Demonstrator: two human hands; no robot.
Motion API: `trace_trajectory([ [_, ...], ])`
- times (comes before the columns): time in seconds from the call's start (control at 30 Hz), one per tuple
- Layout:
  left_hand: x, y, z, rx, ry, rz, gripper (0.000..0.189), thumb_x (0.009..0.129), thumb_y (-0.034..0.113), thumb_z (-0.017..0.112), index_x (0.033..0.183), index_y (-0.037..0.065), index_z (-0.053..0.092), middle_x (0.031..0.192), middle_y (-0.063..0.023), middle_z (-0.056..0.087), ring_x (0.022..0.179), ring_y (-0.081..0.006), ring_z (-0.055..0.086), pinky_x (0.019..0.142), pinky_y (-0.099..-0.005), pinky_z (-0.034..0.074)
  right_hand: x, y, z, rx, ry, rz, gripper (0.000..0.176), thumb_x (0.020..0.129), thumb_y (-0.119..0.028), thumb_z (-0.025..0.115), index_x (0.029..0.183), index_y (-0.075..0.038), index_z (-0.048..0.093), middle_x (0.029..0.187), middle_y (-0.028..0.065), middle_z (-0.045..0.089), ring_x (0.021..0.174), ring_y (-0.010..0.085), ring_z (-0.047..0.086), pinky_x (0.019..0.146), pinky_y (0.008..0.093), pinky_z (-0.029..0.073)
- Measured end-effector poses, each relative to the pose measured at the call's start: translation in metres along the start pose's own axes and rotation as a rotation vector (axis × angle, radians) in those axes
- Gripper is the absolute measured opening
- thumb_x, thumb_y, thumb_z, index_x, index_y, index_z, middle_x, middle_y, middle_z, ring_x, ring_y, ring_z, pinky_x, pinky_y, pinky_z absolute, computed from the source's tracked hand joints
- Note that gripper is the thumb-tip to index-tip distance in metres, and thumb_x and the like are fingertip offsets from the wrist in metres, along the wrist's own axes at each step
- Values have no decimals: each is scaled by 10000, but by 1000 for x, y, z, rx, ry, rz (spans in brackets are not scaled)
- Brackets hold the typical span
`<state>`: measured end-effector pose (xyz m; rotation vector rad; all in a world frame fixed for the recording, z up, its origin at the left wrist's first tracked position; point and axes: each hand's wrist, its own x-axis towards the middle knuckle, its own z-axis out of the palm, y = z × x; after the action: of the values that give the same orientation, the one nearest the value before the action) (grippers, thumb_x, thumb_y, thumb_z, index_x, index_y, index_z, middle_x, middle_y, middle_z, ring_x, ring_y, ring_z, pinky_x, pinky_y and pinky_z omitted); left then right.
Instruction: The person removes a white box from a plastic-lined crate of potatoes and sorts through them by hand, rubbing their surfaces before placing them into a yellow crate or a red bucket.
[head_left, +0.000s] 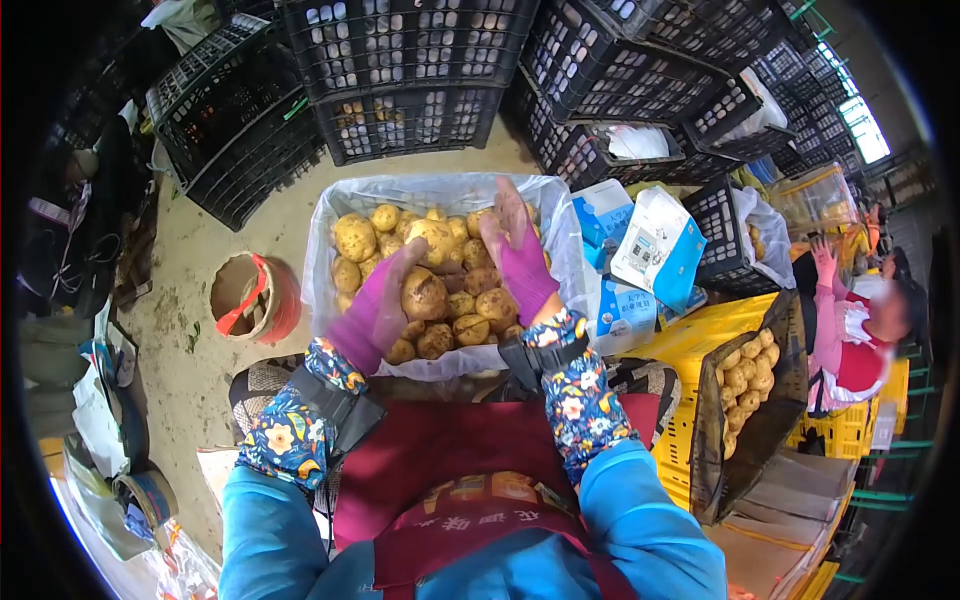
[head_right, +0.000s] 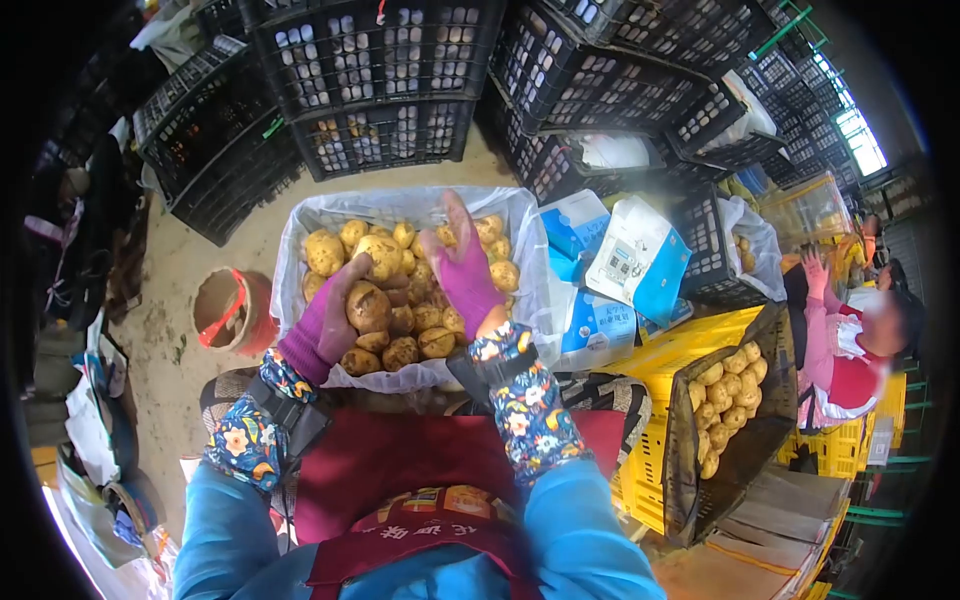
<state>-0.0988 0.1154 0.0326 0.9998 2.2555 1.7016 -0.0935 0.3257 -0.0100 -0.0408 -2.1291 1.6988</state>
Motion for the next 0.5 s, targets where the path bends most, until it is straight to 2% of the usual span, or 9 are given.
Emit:
trace_trajectory([
  [0.07, -14, -25, 10, 386, 144, 159, 574, 860, 96, 718, 1334, -55, 432, 1213, -197, 604, 1071, -301, 634, 904, -349, 520, -21, -45, 4, 139, -280, 119, 601, 868, -213, 719, 1374, -40, 446, 1207, 91, 591, 1005, 181, 595, 892, 317, 487],
  [0.1, -19, -44, 11, 323, 129, 144, 718, 794, 91, 795, 1367, -49, 386, 1237, -211, 583, 1092, -312, 621, 905, -351, 515, -33, -68, 7, 219, -404, 163, 608, 850, -175, 734, 1369, -36, 450, 1214, 77, 577, 1032, 152, 583, 875, 294, 495],
  [0.2, -3, -12, 2, 59, 0, -151, 677, 865, 217, 744, 1383, -27, 381, 1273, -209, 564, 1155, -326, 582, 941, -406, 497, -42, -41, 19, -156, -340, -220, 600, 849, -151, 719, 1375, -12, 465, 1337, 105, 530, 1204, 197, 531, 1015, 310, 429],
  [0.23, 2, -8, 0, -431, 57, -273, 607, 908, 291, 659, 1375, -4, 405, 1298, -195, 551, 1185, -325, 558, 965, -429, 480, -43, -50, 14, 105, -307, 59, 570, 841, -126, 704, 1355, -13, 487, 1306, 93, 544, 1177, 179, 537, 1000, 299, 435],
  [0.27, 6, -5, 0, -924, 87, -394, 559, 952, 364, 573, 1367, 19, 428, 1323, -182, 539, 1215, -323, 535, 989, -453, 464, -43, -58, 8, 384, -194, 320, 541, 832, -100, 688, 1335, -15, 508, 1274, 81, 557, 1150, 161, 543, 986, 287, 441],
  [0.3, 11, -1, 5, -1421, 79, -539, 538, 995, 437, 488, 1359, 42, 451, 1348, -169, 526, 1246, -322, 511, 1013, -477, 448, -44, -62, -8, 481, -87, 337, 538, 829, -96, 687, 1331, -14, 511, 1263, 78, 562, 1143, 153, 542, 985, 284, 440],
  [0.37, 8, -8, -4, -1388, 72, -619, 485, 991, 422, 502, 1341, 86, 494, 1334, -139, 549, 1249, -309, 515, 1020, -432, 464, -59, -76, -70, 419, 136, 196, 523, 822, -99, 689, 1311, -12, 528, 1211, 76, 588, 1122, 139, 552, 973, 274, 443],
  [0.47, 7, -30, -12, -1280, 55, -602, 480, 972, 374, 552, 1343, 74, 500, 1343, -132, 549, 1260, -285, 520, 1006, -387, 473, -110, -131, -204, -279, 511, -104, 508, 804, -139, 723, 1265, -16, 548, 1165, 105, 619, 1101, 219, 594, 960, 346, 476],
  [0.5, 6, -42, -18, -1279, -70, -564, 489, 973, 372, 551, 1352, 69, 490, 1348, -133, 541, 1266, -281, 514, 1008, -382, 468, -134, -144, -248, -438, 659, -97, 497, 788, -135, 728, 1246, -28, 568, 1165, 122, 621, 1103, 243, 597, 961, 358, 475],
])
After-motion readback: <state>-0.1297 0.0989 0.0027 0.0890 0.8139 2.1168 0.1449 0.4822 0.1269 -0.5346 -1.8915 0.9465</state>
